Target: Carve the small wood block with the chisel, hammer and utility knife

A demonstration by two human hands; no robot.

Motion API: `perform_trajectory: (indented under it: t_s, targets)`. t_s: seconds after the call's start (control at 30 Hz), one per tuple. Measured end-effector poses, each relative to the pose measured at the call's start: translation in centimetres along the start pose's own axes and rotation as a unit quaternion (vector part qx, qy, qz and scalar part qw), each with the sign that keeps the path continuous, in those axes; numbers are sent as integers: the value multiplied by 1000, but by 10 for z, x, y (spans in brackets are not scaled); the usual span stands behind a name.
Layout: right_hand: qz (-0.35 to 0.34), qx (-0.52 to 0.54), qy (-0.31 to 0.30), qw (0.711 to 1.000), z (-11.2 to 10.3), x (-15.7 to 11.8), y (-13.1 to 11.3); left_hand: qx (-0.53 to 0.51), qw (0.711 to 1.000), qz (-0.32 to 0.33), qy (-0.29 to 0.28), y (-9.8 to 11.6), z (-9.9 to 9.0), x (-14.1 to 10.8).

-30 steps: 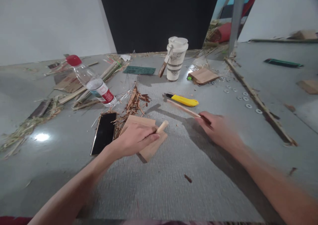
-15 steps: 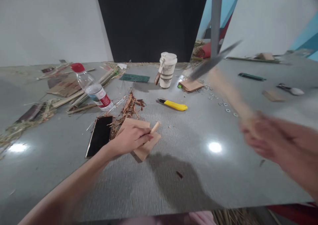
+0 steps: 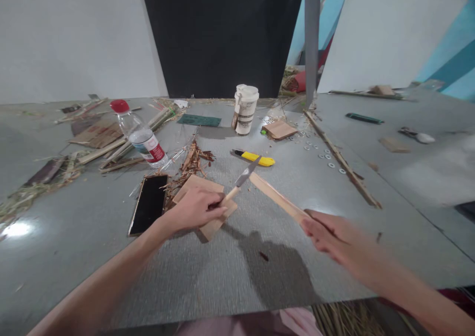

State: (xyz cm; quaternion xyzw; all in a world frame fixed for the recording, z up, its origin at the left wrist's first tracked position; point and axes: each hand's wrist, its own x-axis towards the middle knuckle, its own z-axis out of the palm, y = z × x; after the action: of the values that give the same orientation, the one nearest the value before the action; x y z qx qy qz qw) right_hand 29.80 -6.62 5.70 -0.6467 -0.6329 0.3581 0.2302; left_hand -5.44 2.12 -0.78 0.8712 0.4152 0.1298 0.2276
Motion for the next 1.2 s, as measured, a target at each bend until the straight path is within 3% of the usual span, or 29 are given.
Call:
perform_trajectory:
  t_s: [0.03, 0.17, 0.2, 0.27, 0.3, 0.43, 0.47, 0.57, 0.67, 0.73, 0.83, 0.9, 1.07, 1.2]
  targets:
    - [24, 27, -22, 999, 1, 1, 0, 2, 1000, -1, 3, 1, 1, 0]
    - [68, 118, 121, 983, 0, 2, -3, 8, 1000, 0, 8, 2, 3, 1]
    - [69, 91, 101, 988, 0, 0, -3, 10, 1000, 0, 7, 2, 3, 1]
    - [56, 19, -5, 998, 3, -3, 1, 11, 1000, -2, 4, 2, 3, 1]
    - [49, 7, -21, 999, 4, -4, 4, 11, 1000, -4, 4, 2, 3, 2]
    - [42, 62, 126, 989, 7, -10, 12, 7, 1000, -8, 1, 1, 6, 2]
    - [37, 53, 120, 991, 8, -10, 13, 5, 1000, -8, 0, 1, 6, 2]
    - [18, -2, 22, 1000, 10, -12, 14, -5, 1000, -11, 1, -1, 7, 2]
    - [21, 27, 104, 994, 12, -12, 15, -25, 1000, -13, 5, -1, 7, 2]
    - [15, 5, 111, 994, 16, -11, 15, -47, 999, -11, 9, -1, 7, 2]
    - [-4, -53, 2, 999, 24, -7, 16, -92, 995, -14, 21, 2, 7, 3]
    - [9, -7, -8, 1000, 25, -2, 18, -133, 990, -20, 36, 4, 5, 3]
    - [34, 160, 44, 986, 19, 12, 19, -290, 949, -41, 112, 5, -16, -3]
    - [1, 154, 29, 988, 32, 29, 13, -456, 868, -26, 196, 10, -33, -14]
